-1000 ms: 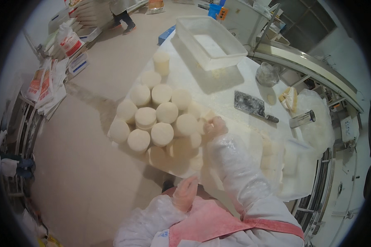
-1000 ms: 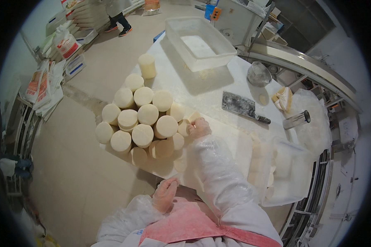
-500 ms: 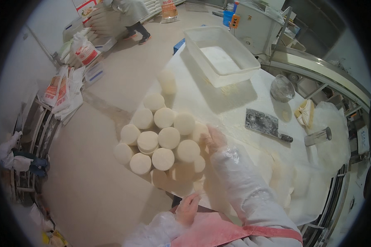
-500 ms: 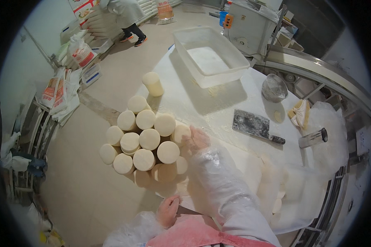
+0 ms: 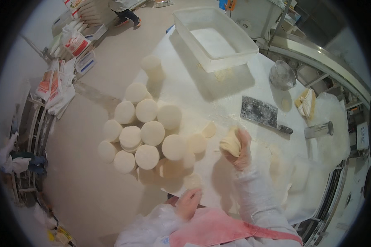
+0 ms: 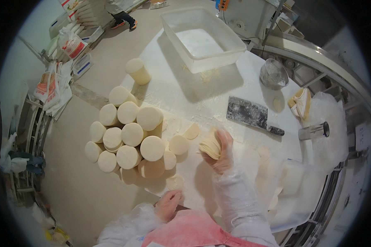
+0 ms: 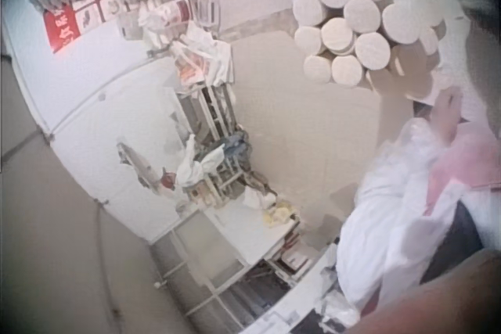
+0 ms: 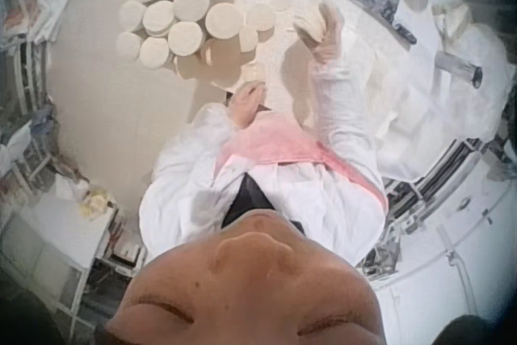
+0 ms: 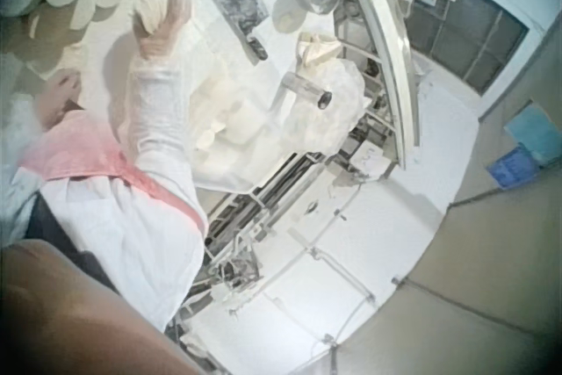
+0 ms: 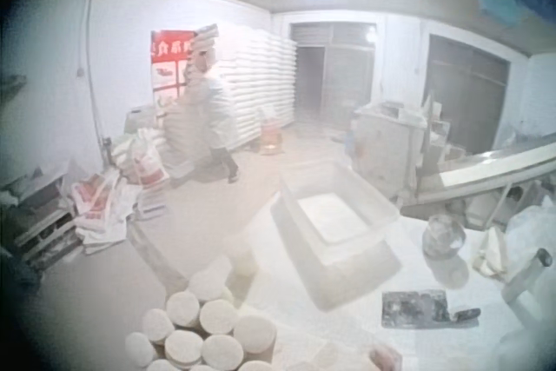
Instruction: The person repeatedly picks up small dough pieces from a table, rolls them between both hands to form smooth round balls, and places them into a clear plastic container. The process continues throughout the clip with consistent hand motions.
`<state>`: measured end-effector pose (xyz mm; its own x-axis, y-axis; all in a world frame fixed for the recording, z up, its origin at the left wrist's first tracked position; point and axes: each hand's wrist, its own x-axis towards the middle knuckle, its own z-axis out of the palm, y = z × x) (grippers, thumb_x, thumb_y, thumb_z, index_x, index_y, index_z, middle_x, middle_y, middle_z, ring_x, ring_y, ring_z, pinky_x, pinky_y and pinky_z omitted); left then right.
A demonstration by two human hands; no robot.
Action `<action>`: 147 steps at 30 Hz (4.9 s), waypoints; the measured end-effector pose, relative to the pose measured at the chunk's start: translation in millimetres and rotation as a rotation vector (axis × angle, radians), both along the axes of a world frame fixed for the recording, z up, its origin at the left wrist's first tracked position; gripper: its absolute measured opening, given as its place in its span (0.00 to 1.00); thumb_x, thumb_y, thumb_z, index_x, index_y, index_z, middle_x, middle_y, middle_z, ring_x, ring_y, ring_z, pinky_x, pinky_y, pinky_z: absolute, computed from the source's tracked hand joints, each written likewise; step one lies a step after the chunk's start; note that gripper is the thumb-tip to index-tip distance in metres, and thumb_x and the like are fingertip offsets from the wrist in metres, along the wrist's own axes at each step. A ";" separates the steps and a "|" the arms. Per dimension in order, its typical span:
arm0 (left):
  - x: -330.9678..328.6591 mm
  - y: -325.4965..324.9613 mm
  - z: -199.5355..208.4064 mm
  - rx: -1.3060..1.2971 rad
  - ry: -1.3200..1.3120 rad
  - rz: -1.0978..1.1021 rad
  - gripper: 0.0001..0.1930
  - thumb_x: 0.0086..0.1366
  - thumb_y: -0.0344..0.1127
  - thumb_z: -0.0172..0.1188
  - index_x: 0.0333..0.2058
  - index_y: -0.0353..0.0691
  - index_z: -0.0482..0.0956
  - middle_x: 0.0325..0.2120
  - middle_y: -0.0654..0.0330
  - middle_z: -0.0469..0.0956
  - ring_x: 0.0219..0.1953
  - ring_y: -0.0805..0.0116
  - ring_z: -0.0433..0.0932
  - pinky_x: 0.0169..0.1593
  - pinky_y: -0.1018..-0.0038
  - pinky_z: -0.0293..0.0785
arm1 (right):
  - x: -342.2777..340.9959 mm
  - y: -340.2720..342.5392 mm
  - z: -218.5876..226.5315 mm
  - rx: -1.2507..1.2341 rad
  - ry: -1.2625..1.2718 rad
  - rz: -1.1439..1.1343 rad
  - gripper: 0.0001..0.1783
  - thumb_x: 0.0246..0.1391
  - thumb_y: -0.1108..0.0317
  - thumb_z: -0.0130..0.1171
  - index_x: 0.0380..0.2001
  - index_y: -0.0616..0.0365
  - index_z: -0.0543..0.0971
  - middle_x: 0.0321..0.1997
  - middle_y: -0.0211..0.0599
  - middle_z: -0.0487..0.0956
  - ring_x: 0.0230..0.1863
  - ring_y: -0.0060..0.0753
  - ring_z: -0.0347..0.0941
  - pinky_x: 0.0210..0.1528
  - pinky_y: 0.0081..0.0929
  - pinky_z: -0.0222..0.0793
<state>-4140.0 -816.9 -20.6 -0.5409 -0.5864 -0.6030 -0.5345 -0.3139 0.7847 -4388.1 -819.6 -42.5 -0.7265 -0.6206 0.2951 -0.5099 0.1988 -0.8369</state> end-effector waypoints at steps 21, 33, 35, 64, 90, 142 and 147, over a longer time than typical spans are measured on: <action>26.8 -15.8 -20.3 -0.389 0.342 -0.457 0.16 0.56 0.27 0.57 0.45 0.35 0.71 0.39 0.57 0.72 0.40 0.63 0.74 0.43 0.73 0.72 | 31.1 11.2 -16.4 -0.022 0.478 -0.305 0.34 0.32 0.70 0.68 0.49 0.54 0.71 0.43 0.46 0.70 0.43 0.47 0.70 0.42 0.33 0.70; -83.3 77.6 60.0 0.422 0.895 -0.206 0.27 0.69 0.41 0.37 0.64 0.37 0.48 0.61 0.55 0.55 0.63 0.61 0.54 0.63 0.70 0.50 | 104.1 219.0 99.1 -0.390 -0.891 -0.167 0.40 0.46 0.68 0.64 0.61 0.55 0.58 0.56 0.36 0.66 0.54 0.32 0.66 0.55 0.30 0.64; -91.2 109.0 70.2 0.171 0.885 -0.401 0.29 0.67 0.35 0.42 0.64 0.35 0.47 0.62 0.51 0.52 0.63 0.58 0.53 0.64 0.68 0.47 | 76.5 289.8 131.6 -0.465 -0.934 -0.218 0.37 0.48 0.66 0.63 0.60 0.54 0.59 0.56 0.36 0.66 0.55 0.32 0.66 0.56 0.31 0.64; -75.4 131.8 22.2 -0.526 0.649 -0.358 0.27 0.58 0.31 0.58 0.56 0.32 0.62 0.50 0.45 0.66 0.51 0.49 0.66 0.54 0.63 0.63 | -172.3 424.8 -16.9 0.999 0.050 -0.821 0.16 0.45 0.61 0.60 0.35 0.60 0.78 0.37 0.46 0.77 0.38 0.42 0.73 0.41 0.37 0.69; 2.2 -72.9 -22.4 -1.373 -0.083 -0.558 0.06 0.52 0.29 0.55 0.30 0.45 0.72 0.32 0.62 0.71 0.37 0.64 0.71 0.36 0.67 0.65 | 31.6 -21.7 -47.2 0.191 -0.668 -0.104 0.20 0.49 0.67 0.63 0.45 0.65 0.74 0.38 0.36 0.78 0.37 0.26 0.72 0.40 0.24 0.69; -8.5 34.2 -21.8 -0.691 0.462 0.187 0.20 0.58 0.44 0.55 0.46 0.40 0.73 0.42 0.52 0.74 0.45 0.61 0.73 0.49 0.68 0.68 | 120.6 105.3 10.3 -0.071 -1.072 0.126 0.40 0.44 0.59 0.68 0.59 0.54 0.63 0.54 0.35 0.68 0.55 0.31 0.63 0.54 0.27 0.62; 22.5 -2.1 -38.0 -0.884 0.198 -0.155 0.20 0.51 0.27 0.60 0.46 0.40 0.73 0.42 0.53 0.72 0.40 0.56 0.71 0.46 0.63 0.67 | 59.8 54.5 -15.1 0.260 0.297 -0.079 0.35 0.38 0.67 0.67 0.53 0.54 0.68 0.44 0.42 0.70 0.46 0.43 0.67 0.49 0.32 0.65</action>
<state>-4117.5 -819.0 -58.6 -0.6973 -0.7024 0.1430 -0.3505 0.5081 0.7867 -4328.3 -765.1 -57.6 -0.6820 -0.6475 0.3400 -0.6963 0.4329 -0.5725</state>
